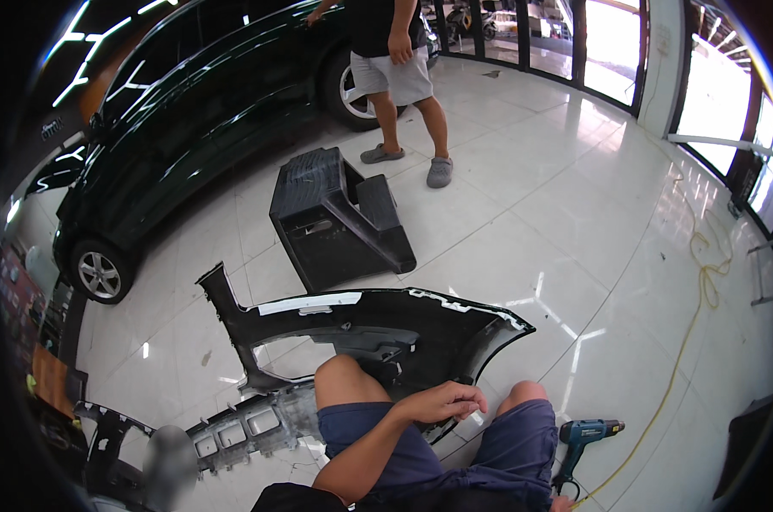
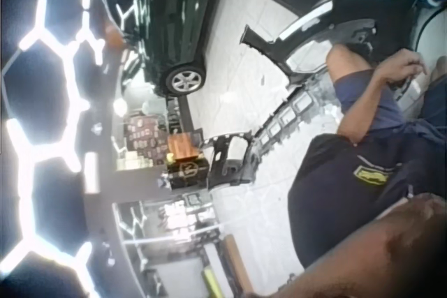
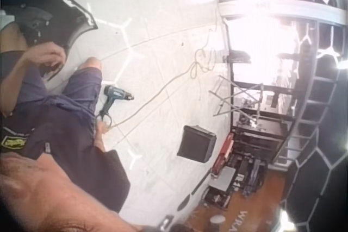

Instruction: The person uses a heat gun to soften a car bumper and then uses a scraper to remove material from its surface. The person sits on the floor while performing the task.

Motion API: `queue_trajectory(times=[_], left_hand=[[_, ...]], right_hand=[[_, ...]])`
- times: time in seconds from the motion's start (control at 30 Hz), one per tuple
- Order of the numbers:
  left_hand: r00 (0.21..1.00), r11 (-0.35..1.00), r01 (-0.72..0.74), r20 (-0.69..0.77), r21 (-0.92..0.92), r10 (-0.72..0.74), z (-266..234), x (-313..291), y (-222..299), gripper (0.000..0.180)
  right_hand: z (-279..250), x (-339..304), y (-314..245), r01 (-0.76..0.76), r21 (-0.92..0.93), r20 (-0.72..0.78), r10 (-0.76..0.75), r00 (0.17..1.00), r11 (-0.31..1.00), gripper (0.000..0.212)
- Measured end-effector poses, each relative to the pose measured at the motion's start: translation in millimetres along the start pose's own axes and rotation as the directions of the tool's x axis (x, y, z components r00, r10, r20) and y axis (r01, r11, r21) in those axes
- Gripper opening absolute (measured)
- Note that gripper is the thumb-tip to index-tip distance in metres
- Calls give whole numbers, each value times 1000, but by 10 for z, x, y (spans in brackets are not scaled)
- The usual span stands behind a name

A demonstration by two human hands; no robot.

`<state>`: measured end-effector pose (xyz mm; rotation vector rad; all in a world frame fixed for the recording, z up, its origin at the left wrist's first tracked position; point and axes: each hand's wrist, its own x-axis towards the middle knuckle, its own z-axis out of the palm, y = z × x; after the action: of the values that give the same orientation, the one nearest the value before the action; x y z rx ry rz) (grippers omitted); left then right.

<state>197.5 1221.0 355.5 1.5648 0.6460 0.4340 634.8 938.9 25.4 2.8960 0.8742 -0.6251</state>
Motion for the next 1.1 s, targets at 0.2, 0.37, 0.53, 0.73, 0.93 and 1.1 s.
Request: queue_trajectory(times=[0.2,0.37,0.53,0.73,0.93,1.1], left_hand=[[1000,919,-8,-3,394,10,137,293,-338,19],[902,836,431,-157,340,-401,268,142,-353,11],[969,811,210,-5,546,-247,188,226,-376,28],[963,800,229,-8,554,-270,223,241,-583,32],[989,874,147,-96,463,-115,248,288,-550,25],[979,909,175,-166,378,-119,98,193,-402,17]], right_hand=[[-364,72,-256,-5,155,56,-4,998,988,40],[-373,297,-590,-7,229,-218,58,974,973,38],[-581,372,-586,-100,463,-155,192,969,881,84],[-521,771,-1085,-80,304,123,44,991,949,92],[-747,1472,-1031,123,537,94,-204,974,834,48],[-1840,871,-1194,112,812,125,-358,925,573,35]])
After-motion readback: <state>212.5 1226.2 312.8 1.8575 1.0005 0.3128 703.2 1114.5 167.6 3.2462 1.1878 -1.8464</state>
